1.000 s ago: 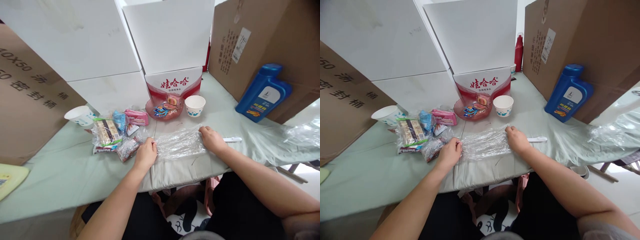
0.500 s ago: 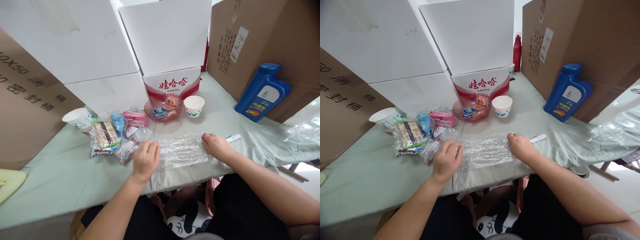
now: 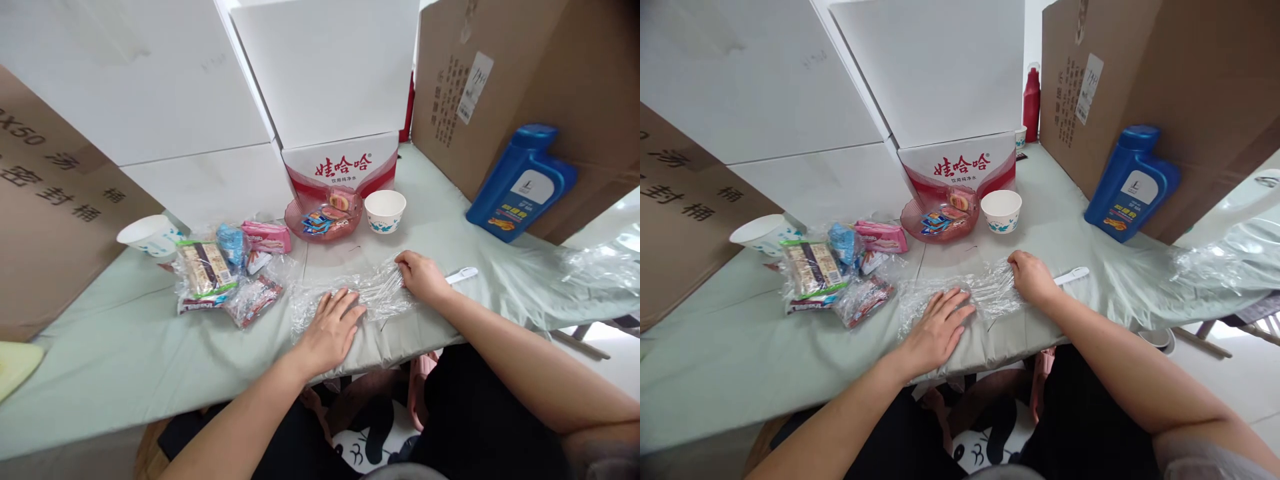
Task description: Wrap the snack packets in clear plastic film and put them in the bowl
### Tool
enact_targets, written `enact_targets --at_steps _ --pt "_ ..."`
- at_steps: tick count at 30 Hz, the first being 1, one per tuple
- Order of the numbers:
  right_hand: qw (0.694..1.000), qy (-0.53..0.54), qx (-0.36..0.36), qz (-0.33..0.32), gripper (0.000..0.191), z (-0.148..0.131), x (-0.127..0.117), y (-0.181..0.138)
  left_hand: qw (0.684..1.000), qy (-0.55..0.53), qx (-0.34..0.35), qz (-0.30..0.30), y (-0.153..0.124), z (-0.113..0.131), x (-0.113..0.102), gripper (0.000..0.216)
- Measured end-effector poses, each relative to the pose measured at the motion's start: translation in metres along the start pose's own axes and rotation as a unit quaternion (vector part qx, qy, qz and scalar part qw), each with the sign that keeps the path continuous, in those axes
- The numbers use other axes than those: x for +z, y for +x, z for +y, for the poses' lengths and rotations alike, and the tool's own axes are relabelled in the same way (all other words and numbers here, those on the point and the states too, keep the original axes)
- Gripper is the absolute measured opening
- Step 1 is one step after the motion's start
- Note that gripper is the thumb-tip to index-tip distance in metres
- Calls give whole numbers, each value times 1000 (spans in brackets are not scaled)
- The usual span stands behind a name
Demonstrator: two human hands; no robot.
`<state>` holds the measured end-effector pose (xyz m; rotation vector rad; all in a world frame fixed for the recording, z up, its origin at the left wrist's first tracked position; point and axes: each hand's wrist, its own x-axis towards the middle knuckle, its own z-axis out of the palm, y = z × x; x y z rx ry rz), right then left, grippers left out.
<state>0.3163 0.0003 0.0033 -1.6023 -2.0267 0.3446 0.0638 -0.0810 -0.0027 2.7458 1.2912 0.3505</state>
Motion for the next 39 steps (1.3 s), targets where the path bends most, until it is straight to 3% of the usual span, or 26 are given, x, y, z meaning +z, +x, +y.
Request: enact_targets --at_steps 3,6,10,12,14,17,19,23,25,28,31,33,35,37,39 --pt "999 -34 -4 -19 19 3 8 5 996 19 -87 -16 -2 -2 2 53" --pt "999 -36 -20 4 21 11 3 11 988 28 -140 -49 -2 -3 -1 61" --pt "989 -46 -6 141 22 19 -20 16 984 30 -157 -78 -1 -1 -5 63" --pt "983 -42 -38 177 23 10 -25 9 984 29 -158 -82 0 0 -7 63" --pt "983 -24 -139 115 25 -7 -22 -3 983 27 -160 -83 1 1 -7 62" --pt "948 -41 -304 -90 33 -27 -6 -19 983 27 -162 -81 2 1 -8 63" --pt "933 -83 -310 -162 45 -25 1 -19 983 30 -162 -81 2 -2 -9 64" --pt "963 -170 -166 -125 51 3 -10 -6 981 39 -173 -79 0 -11 -10 68" --pt "971 -180 -137 -82 49 8 -21 -4 981 40 -176 -74 -1 -14 -10 70" --pt "965 -109 -226 -82 54 -4 -33 -13 984 37 -167 -51 0 -15 -11 70" --pt "917 -27 -338 -208 55 -21 -38 -24 991 19 -133 -13 1 -14 -18 55" --pt "905 -23 -336 -259 39 -23 -41 -27 994 -18 -101 -24 0 -17 -25 45" --pt "915 -40 -306 -259 23 -18 -44 -25 993 -55 -85 -54 -3 -23 -32 46" --pt "925 -56 -289 -240 22 -8 -46 -20 991 -67 -88 -69 -6 -30 -39 50" --pt "932 -66 -283 -216 27 1 -46 -17 992 -62 -88 -58 -11 -37 -43 37"
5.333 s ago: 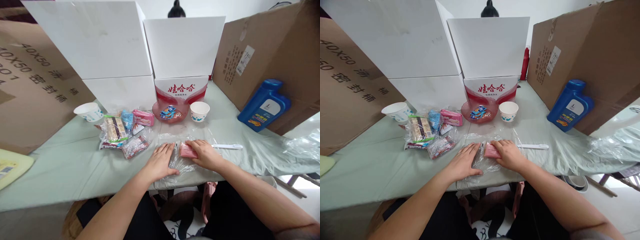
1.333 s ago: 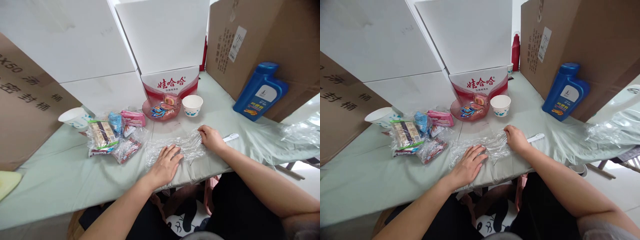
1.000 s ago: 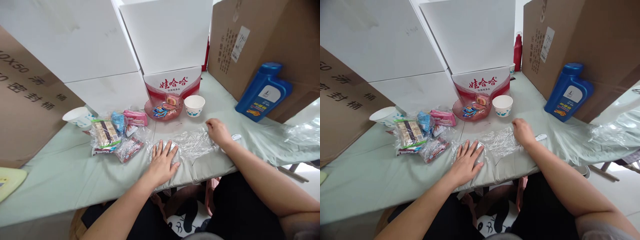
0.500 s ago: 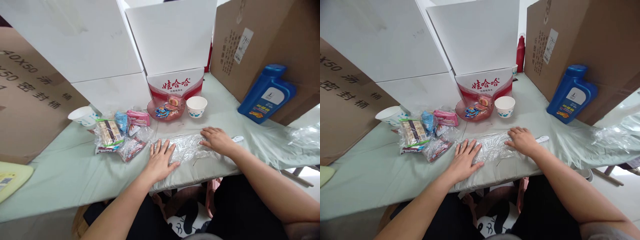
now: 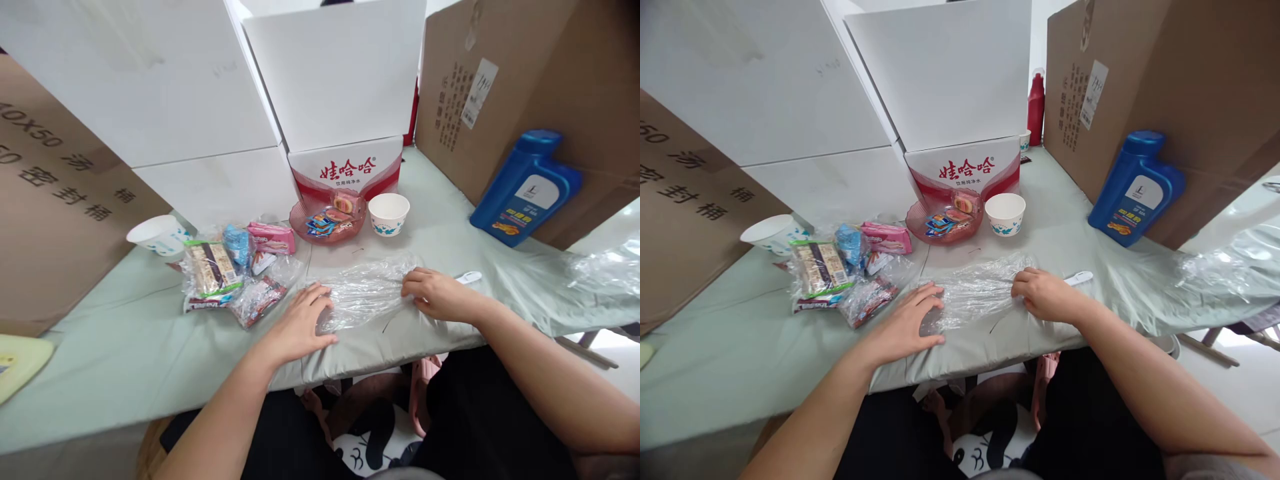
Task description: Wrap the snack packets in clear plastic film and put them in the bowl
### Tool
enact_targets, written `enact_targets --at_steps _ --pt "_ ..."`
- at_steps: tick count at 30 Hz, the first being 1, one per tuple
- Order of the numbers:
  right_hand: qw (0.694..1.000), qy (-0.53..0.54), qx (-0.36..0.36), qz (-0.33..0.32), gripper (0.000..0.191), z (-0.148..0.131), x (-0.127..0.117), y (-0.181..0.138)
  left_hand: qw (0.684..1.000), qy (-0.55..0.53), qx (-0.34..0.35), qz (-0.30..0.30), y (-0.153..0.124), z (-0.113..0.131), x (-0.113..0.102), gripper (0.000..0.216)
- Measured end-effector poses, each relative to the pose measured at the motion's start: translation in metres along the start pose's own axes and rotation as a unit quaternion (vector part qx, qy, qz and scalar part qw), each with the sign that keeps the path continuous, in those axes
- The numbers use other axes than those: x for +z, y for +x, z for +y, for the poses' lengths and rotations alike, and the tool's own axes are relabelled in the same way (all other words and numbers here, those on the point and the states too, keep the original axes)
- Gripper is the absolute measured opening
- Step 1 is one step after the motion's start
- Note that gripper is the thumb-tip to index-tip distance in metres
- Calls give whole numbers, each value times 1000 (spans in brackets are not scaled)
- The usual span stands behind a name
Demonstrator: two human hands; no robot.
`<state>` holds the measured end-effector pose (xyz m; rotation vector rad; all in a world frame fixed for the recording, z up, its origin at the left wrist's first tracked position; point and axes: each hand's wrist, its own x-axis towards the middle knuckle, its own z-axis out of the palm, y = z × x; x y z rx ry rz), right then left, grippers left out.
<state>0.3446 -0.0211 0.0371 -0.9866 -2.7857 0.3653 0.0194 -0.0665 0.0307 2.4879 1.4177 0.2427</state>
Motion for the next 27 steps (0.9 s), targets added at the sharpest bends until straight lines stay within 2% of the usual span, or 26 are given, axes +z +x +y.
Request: enact_targets --at_steps 3,5,8,10,13,19,23,27 --pt "999 5 17 28 26 7 2 -3 999 -3 19 47 -4 -6 -5 11" --pt "997 35 47 41 23 8 1 -4 997 -26 7 77 -6 -9 -7 9" --pt "986 106 118 54 23 9 -1 -4 987 -89 -92 98 -5 -17 -5 10" --pt "973 141 174 61 25 10 0 -1 970 -140 -164 112 -3 -25 -1 14" --pt "959 109 247 85 24 12 6 8 947 -190 -220 138 1 -33 7 18" --pt "947 -59 289 127 28 8 24 26 955 -61 -252 144 5 -23 11 16" --pt "939 -125 304 99 32 6 27 33 956 21 -271 111 7 -12 8 12" --pt "937 -146 307 76 33 9 26 37 949 77 -295 77 10 -8 9 14"
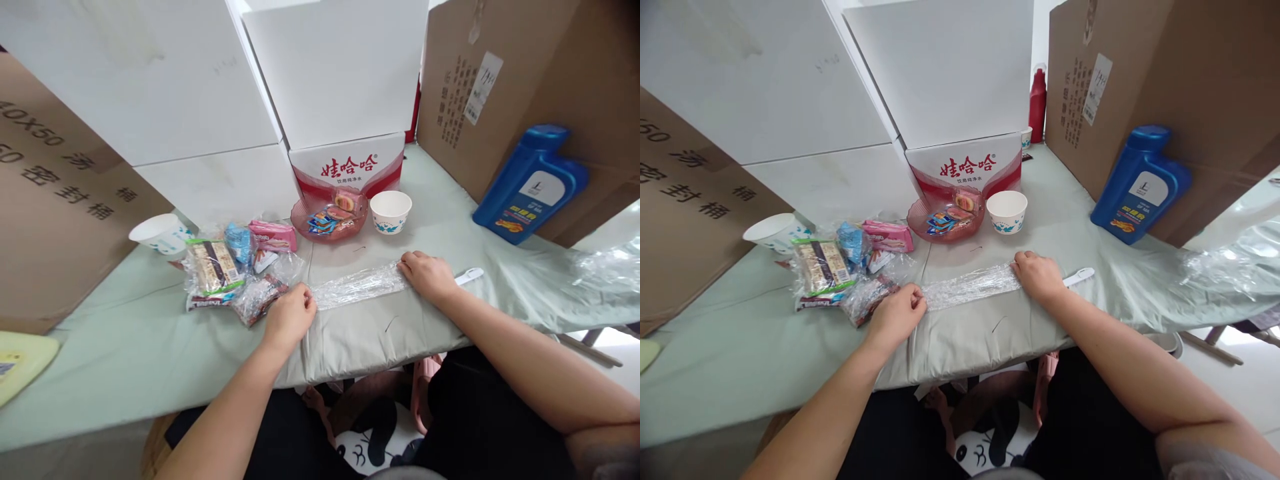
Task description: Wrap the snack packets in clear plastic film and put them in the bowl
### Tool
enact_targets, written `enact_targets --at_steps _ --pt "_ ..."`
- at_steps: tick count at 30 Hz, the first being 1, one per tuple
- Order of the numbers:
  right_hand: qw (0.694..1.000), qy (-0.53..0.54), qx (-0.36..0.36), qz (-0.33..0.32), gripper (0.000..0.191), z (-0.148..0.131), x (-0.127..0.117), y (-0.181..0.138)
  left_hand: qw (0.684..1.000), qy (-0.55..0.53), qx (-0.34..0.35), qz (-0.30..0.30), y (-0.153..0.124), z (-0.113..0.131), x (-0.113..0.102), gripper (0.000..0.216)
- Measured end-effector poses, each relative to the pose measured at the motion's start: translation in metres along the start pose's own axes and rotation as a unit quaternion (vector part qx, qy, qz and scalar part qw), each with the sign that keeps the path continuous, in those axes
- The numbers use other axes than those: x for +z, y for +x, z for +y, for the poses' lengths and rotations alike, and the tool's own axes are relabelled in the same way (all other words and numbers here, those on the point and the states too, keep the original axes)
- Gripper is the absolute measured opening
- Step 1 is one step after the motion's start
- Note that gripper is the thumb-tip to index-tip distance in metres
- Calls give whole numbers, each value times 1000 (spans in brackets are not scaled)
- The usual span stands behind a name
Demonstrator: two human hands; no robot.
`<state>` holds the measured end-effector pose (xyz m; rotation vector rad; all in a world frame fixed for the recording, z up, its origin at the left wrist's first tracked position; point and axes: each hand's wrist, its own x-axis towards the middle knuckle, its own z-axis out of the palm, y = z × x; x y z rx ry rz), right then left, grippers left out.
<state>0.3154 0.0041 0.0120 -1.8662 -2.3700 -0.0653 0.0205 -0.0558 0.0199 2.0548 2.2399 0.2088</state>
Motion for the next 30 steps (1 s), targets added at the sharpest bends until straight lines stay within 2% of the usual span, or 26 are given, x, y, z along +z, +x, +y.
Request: enact_targets --at_steps 3,6,7,9,11,14,16,18,20,22,24,26,27,28,29,30 --pt "999 -2 -26 26 32 3 1 2 997 25 28 69 -3 4 2 20" --pt "998 0 -43 39 35 5 1 2 977 11 142 156 -10 11 5 24" --pt "998 5 -46 32 33 6 1 2 970 0 186 156 -12 13 6 25" --pt "998 32 -55 14 24 7 0 3 962 -18 244 117 -15 17 8 28" --pt "994 89 -57 20 16 9 -1 2 966 -13 246 78 -15 17 10 28" --pt "970 239 -32 40 12 12 -8 -3 976 13 207 67 -11 15 11 29" --pt "929 368 -29 13 13 14 -17 -11 979 26 188 72 -9 14 12 30" --pt "880 468 -66 -45 17 14 -31 -22 981 35 173 75 -9 15 12 31" --pt "835 519 -133 -124 23 14 -47 -34 983 37 165 74 -10 18 12 34" --pt "785 535 -196 -242 25 13 -61 -45 980 32 190 55 -13 22 13 39" --pt "709 542 -234 -385 29 11 -71 -53 965 21 262 1 -18 27 14 44" --pt "609 559 -257 -501 44 8 -74 -57 932 3 355 -65 -23 32 16 49" --pt "564 581 -260 -526 56 5 -73 -57 913 -9 397 -91 -26 34 17 51" --pt "532 613 -256 -526 66 2 -70 -55 895 -22 431 -108 -29 37 18 54" --pt "515 650 -239 -505 73 -2 -66 -52 881 -34 457 -117 -31 39 18 56" --pt "510 690 -208 -470 75 -6 -61 -49 871 -43 474 -120 -33 41 19 58"
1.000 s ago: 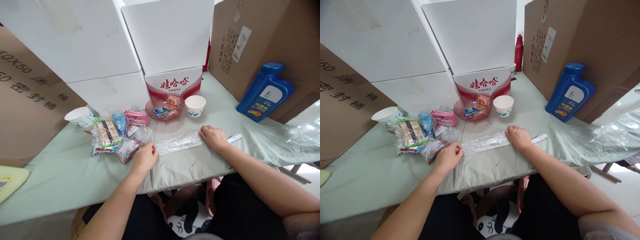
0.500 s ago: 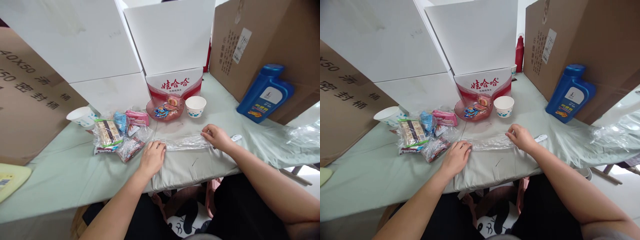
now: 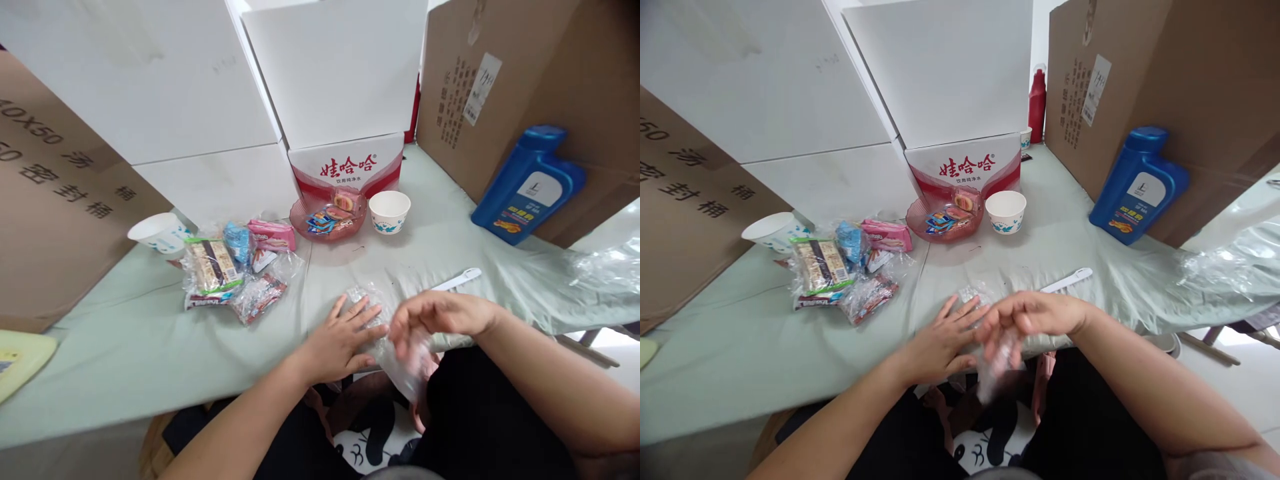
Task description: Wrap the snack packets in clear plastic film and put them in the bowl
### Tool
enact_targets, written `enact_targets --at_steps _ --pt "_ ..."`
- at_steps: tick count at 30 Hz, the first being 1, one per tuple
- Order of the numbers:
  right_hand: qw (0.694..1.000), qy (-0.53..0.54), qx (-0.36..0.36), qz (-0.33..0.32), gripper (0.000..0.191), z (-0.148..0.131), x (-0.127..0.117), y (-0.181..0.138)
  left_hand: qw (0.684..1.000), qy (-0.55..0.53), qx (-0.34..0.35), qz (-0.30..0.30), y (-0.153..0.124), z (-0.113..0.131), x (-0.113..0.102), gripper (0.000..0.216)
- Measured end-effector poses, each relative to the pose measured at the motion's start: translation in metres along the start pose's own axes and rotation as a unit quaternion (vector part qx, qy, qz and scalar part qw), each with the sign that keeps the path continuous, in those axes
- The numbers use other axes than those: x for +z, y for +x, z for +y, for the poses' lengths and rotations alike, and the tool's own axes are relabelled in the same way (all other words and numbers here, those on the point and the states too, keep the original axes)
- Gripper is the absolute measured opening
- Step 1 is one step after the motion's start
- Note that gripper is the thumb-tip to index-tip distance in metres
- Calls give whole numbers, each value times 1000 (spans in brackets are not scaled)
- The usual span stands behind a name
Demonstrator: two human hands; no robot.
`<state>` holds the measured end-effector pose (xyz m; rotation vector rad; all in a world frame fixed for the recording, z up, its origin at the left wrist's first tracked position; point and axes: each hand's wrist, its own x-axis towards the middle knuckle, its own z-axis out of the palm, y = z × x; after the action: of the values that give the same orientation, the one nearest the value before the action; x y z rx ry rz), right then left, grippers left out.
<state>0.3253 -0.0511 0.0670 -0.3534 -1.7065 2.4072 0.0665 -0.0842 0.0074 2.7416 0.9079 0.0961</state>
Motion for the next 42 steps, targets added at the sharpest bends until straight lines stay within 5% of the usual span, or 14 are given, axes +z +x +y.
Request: enact_targets --at_steps 4,8,11,13,16,19,22,26,29,33,38,42 --pt "973 87 -31 213 51 14 -18 27 1000 1 18 7 2 5 -2 53" --pt "946 81 24 313 34 24 -33 47 1000 13 9 -8 1 6 -5 48" --pt "913 -69 9 402 35 29 -37 51 1000 13 7 -13 0 6 -5 49" --pt "863 -248 -48 438 32 30 -36 49 1000 13 10 -11 0 5 -4 50" --pt "798 -491 -119 328 25 32 -28 47 1000 12 16 -5 0 4 -3 49" --pt "739 -624 -121 223 29 37 -21 49 1000 11 14 8 0 4 -2 47" --pt "694 -671 -120 230 31 46 -20 52 998 21 25 61 0 3 0 44" --pt "669 -693 -129 235 31 59 -25 53 968 28 68 240 -5 5 0 26" --pt "665 -700 -122 232 31 63 -26 51 947 -2 33 319 -7 4 -2 23" --pt "685 -687 -120 209 32 54 -24 45 970 4 9 243 -3 -4 1 21" --pt "760 -618 -131 151 30 31 -15 29 980 -12 -20 197 1 -12 7 20" --pt "760 -635 -105 88 17 26 -6 21 981 -18 -23 193 -1 -12 5 18"
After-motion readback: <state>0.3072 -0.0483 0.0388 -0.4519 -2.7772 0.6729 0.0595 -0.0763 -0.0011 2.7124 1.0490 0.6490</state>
